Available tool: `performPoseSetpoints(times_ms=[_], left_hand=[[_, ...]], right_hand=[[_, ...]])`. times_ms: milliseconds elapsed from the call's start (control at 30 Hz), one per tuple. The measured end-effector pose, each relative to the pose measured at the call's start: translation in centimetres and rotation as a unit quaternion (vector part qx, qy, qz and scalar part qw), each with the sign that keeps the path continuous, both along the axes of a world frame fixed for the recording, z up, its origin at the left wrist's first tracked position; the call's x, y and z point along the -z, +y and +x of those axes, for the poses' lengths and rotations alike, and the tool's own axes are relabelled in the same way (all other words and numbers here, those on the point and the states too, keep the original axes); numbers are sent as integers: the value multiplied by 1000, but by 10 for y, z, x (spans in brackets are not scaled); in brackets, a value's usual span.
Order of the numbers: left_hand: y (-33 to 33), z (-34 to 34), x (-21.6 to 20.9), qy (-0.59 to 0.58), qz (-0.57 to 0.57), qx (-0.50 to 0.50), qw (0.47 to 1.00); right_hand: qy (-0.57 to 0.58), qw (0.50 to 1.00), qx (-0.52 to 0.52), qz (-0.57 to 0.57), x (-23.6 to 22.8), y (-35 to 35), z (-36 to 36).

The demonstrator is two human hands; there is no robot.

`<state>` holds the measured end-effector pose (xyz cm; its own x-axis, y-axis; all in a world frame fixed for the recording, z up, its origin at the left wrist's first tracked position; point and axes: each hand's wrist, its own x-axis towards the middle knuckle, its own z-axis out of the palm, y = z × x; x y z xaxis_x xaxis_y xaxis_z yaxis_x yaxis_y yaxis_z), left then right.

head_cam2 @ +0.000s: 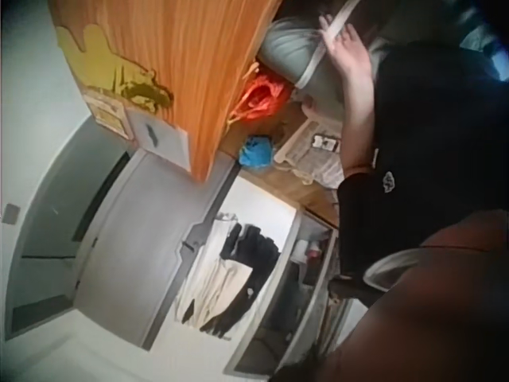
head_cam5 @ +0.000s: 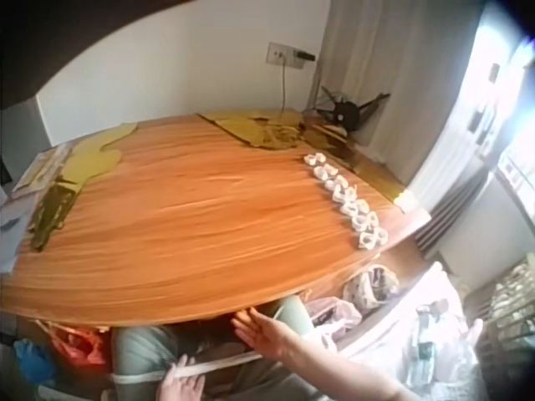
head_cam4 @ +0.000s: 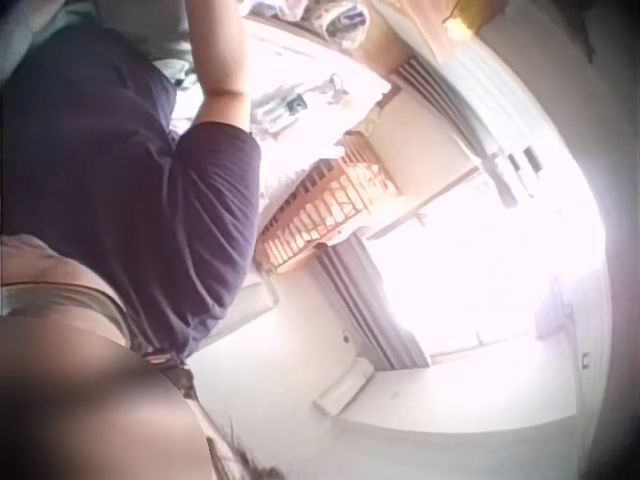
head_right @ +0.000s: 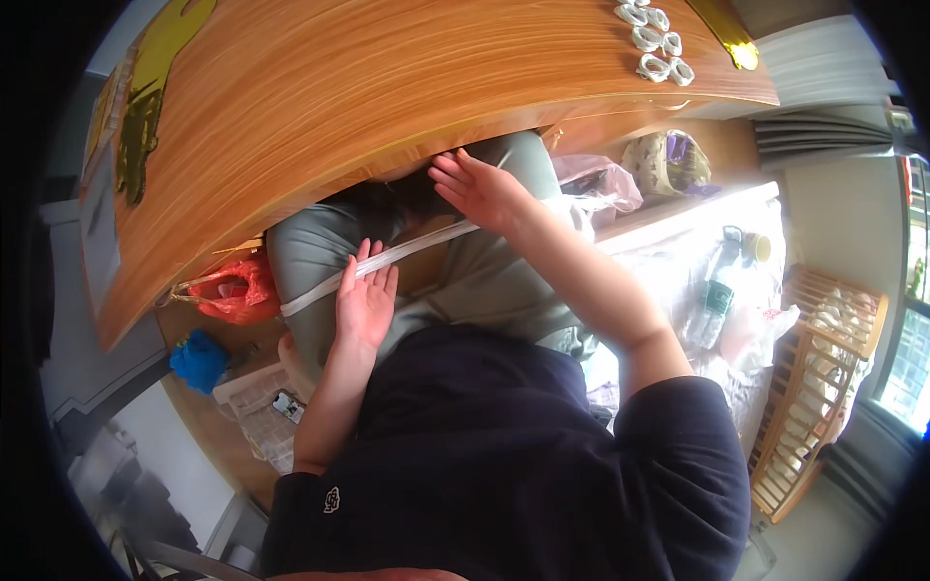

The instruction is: Measuring and preparing white string or cord at a desk.

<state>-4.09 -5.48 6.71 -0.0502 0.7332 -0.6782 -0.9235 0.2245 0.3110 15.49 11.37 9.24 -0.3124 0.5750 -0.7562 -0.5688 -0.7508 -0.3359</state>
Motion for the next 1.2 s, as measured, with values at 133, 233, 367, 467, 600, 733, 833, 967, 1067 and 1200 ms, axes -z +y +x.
performPoseSetpoints(times_ms=[133, 233, 367, 467, 600, 733, 833, 967, 1067, 1200], left_hand=[[-1, 4, -3, 3, 18, 5, 1000], [-1, 3, -4, 0, 19, 5, 1000], [-3, 4, -3, 45, 30, 21, 998], [-2, 5, -1, 62, 37, 33, 997], [-4, 5, -4, 72, 28, 25, 997], [-2, 9, -8, 95, 41, 14, 995], [-6, 7, -2, 143, 59, 12, 988], [-7, 8, -4, 178, 72, 5, 981], [-7, 8, -1, 181, 83, -2, 980], [-6, 7, 0, 168, 88, 4, 982]], right_hand=[[76, 995, -49, 33, -19, -14, 17], [200, 974, -81, 76, -36, -21, 27], [286, 948, -98, 98, -69, -31, 27], [297, 942, -100, 118, -76, -35, 26], [345, 918, -104, 164, -68, -38, 24], [-14, 883, -282, 375, -67, -42, 12], [-269, 730, -369, 508, -54, -52, -9], [-356, 563, -414, 620, -33, -54, -28], [-329, 581, -441, 600, -30, -57, -37], [-344, 573, -451, 591, -29, -59, -43]])
